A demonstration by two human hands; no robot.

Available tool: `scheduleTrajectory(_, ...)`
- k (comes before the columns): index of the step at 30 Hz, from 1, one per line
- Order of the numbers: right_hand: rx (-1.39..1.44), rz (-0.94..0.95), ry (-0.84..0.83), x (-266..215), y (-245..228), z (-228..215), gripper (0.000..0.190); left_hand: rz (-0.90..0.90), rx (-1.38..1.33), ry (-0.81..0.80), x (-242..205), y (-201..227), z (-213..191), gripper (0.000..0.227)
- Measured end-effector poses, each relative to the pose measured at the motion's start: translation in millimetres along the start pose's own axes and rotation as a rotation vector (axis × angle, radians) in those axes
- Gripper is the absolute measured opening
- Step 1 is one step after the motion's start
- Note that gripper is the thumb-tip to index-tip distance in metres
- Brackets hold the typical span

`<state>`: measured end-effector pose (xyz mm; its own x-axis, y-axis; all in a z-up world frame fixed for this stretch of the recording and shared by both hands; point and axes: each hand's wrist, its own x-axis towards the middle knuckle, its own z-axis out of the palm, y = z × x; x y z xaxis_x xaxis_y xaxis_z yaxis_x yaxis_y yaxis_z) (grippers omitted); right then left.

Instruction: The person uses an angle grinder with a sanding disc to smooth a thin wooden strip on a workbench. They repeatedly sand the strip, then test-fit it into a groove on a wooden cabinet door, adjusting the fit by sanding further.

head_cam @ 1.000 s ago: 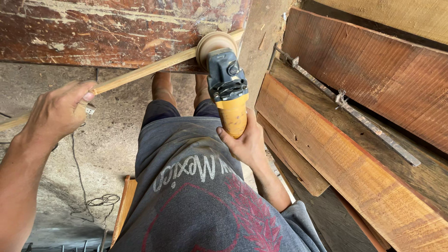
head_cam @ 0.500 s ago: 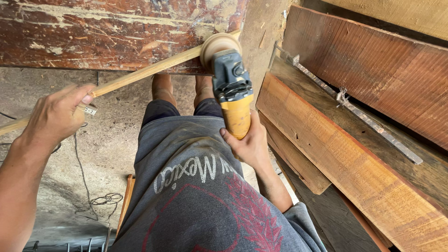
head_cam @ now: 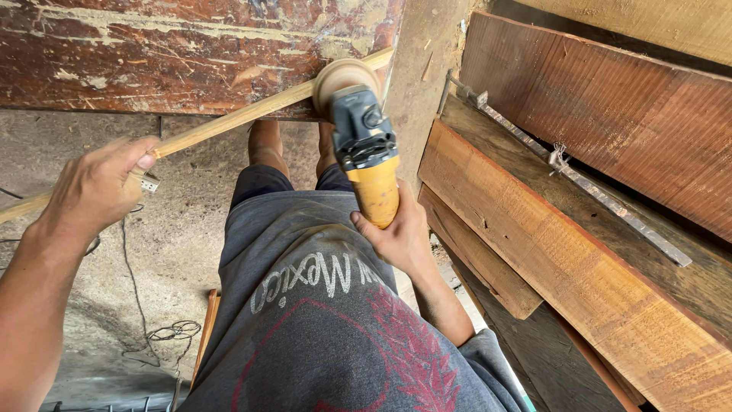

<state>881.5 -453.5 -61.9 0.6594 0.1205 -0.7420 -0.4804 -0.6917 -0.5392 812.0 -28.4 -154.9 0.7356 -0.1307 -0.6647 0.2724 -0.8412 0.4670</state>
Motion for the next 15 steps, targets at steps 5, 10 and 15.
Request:
scheduleTrajectory(5,-0.019,0.014,0.070,2,6,-10,0.062,0.032,-0.014,0.006,1,0,-1,0.026)
scheduleTrajectory(10,0.071,0.135,0.180,-1,10,-29,0.058,0.047,-0.017,0.027,0,-2,0,0.028)
scheduleTrajectory(15,-0.031,0.067,0.155,-9,4,-16,0.057,0.060,-0.068,0.009,-4,-5,6,0.034)
